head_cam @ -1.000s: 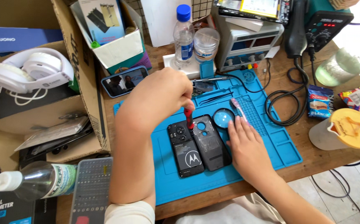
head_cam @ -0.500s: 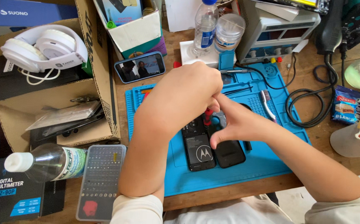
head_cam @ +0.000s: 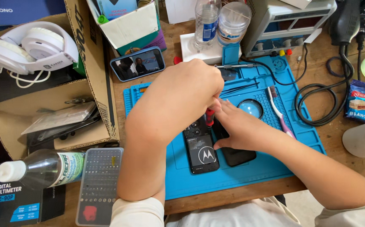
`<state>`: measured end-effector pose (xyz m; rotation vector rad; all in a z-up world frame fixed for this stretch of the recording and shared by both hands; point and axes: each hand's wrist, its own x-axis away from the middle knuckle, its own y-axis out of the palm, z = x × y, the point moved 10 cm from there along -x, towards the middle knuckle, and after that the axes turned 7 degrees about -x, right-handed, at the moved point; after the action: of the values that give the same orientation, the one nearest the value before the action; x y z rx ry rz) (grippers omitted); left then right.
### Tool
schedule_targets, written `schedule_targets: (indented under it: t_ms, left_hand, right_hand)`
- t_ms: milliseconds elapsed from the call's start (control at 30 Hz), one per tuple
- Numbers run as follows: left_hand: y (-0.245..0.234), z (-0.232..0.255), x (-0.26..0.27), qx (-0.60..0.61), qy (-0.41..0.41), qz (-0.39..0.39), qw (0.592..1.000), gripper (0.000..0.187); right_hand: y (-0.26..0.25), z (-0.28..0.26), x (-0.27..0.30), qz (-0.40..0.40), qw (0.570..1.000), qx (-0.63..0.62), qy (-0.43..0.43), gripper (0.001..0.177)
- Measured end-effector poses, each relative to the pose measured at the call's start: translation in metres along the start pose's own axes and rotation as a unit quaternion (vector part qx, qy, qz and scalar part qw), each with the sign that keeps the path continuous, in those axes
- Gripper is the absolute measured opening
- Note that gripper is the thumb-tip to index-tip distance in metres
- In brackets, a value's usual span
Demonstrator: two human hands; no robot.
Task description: The person uses a screwdriver to remove screws from a disassembled Motorola smartphone on a blue work mat. They handle small components, including a screw and a tiny white piece, and use a magnifying glass to view the phone's internal parts.
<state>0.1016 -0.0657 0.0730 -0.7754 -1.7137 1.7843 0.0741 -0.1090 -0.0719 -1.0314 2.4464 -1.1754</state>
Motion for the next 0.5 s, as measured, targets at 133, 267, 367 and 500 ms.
schedule_targets:
  t_ms: [133, 267, 367, 500]
  left_hand:
    - [-0.003, 0.003, 0.000, 0.019, -0.002, -0.013, 1.000, 0.036]
    - [-0.004, 0.005, 0.002, 0.009, -0.021, -0.032, 0.999, 0.025]
    - [-0.005, 0.005, 0.001, 0.000, -0.024, -0.021, 0.999, 0.022]
    - [-0.007, 0.007, 0.000, 0.036, -0.021, -0.033, 0.999, 0.016]
  right_hand:
    - [-0.036, -0.026, 0.010, 0.118, 0.978, -0.172, 0.003, 0.069]
    - [-0.069, -0.035, 0.029, 0.287, 0.930, -0.209, -0.092, 0.031]
    - [-0.060, -0.023, 0.030, 0.271, 0.919, -0.268, -0.101, 0.026]
    - [-0.057, -0.025, 0.026, 0.238, 0.898, -0.345, -0.131, 0.055]
